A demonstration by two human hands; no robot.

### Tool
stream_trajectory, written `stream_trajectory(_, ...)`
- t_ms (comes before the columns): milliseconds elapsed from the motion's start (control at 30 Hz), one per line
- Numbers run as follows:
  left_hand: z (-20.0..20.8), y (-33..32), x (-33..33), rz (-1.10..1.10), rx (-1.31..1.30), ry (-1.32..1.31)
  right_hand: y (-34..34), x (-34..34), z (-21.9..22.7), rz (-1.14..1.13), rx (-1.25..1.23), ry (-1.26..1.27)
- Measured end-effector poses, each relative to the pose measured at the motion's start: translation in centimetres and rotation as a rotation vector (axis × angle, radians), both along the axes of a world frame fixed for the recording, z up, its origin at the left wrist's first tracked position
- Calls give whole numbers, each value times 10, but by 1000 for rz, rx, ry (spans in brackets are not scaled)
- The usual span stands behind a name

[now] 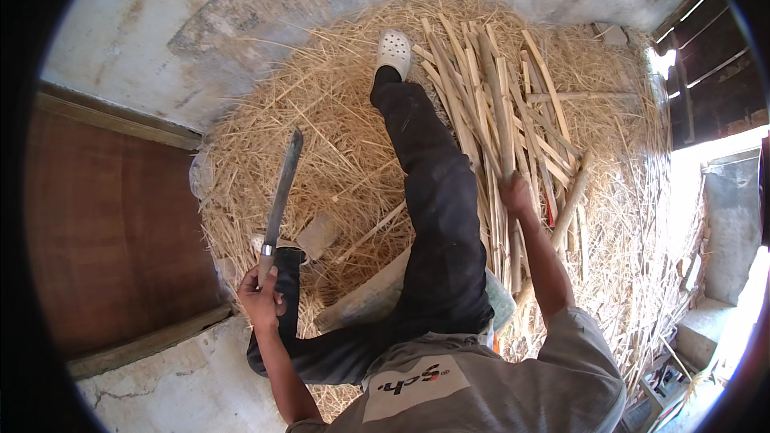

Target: The person sits on a straw-covered floor and uses a machete and a wooden mallet to split long bamboo poles into thin strips. They repeatedly position the machete on the bamboo, strike it with the mallet to drive the blade through, and separate the resulting strips.

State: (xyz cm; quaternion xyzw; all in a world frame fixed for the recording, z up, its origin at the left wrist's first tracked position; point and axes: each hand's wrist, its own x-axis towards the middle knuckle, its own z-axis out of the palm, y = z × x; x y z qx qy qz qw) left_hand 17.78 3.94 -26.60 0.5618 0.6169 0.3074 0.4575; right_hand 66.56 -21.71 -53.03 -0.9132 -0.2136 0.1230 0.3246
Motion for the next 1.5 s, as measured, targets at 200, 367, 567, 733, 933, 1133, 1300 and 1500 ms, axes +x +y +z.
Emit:
stream_trajectory(200, -2, -1, -10, 58, -3, 29, 0, 44, 55, 208, -36, 177)
stream_trajectory(367, -13, -9, -16, 174, 36, -47, -23, 20, 16, 321, -157, 175)
stream_trajectory(567, -24, -10, -28, 245, 38, -3, -67, 83, -37, -254, 187, 294)
stream_trajectory(733, -41, -17, -33, 316, 31, -21, -108, 86, -25, -588, -312, -90)
stream_trajectory(933, -64, -18, -39, 353, 25, -47, -190, 6, -71, -718, -562, 26)
stream_trajectory(1133, -80, -2, -37, 333, -19, -72, -224, -19, -68, -536, -154, 114)
stream_trajectory(1300, -74, 3, -19, 286, -24, -90, -210, -15, -27, -521, -33, -73)
stream_trajectory(1500, -63, -7, -9, 289, -53, -134, -106, -11, 174, -457, 365, 189)
